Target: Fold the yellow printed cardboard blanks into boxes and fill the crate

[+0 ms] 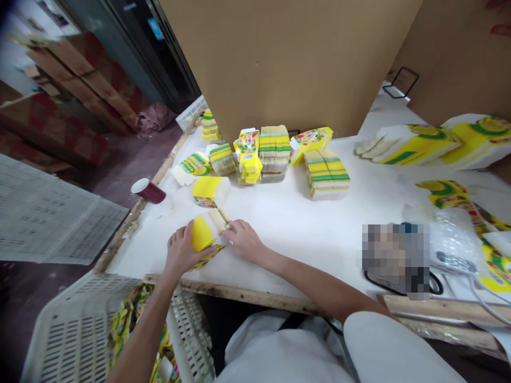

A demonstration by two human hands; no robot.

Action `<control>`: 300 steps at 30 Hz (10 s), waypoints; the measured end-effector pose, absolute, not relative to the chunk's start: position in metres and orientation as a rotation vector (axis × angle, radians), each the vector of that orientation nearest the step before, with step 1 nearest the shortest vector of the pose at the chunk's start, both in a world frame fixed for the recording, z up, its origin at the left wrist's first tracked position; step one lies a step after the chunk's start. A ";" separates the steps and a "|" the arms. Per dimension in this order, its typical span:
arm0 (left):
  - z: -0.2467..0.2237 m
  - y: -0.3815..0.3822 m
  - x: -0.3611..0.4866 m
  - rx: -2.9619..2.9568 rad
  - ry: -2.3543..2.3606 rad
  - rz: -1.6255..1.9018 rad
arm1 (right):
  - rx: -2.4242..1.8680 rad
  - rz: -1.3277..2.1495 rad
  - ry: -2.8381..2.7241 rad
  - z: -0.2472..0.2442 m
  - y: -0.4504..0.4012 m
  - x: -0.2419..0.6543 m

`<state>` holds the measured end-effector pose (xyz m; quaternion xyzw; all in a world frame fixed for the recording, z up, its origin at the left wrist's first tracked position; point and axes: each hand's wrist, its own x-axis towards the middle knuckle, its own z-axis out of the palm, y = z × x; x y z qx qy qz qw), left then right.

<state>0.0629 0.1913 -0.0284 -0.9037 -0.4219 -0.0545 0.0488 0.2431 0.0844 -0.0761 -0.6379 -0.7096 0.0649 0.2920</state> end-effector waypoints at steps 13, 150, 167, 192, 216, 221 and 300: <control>-0.030 0.190 0.062 -2.772 -1.287 -0.209 | -1.781 0.262 -1.846 -0.070 0.097 0.235; -0.028 0.171 0.063 -2.685 -1.399 -0.118 | -1.685 0.860 -1.702 -0.040 0.062 0.263; -0.028 0.171 0.064 -2.686 -1.410 -0.099 | -1.871 0.318 -1.884 -0.059 0.086 0.243; -0.027 0.181 0.061 -2.764 -1.203 -0.070 | -2.076 0.850 -1.513 -0.043 0.099 0.190; -0.028 0.173 0.065 -2.728 -1.383 -0.030 | -1.717 0.778 -1.789 -0.034 0.077 0.264; -0.030 0.174 0.063 -2.740 -1.362 -0.084 | -1.853 0.520 -1.778 -0.049 0.083 0.254; -0.031 0.184 0.062 -2.751 -1.345 -0.073 | -2.040 0.555 -1.648 -0.054 0.128 0.223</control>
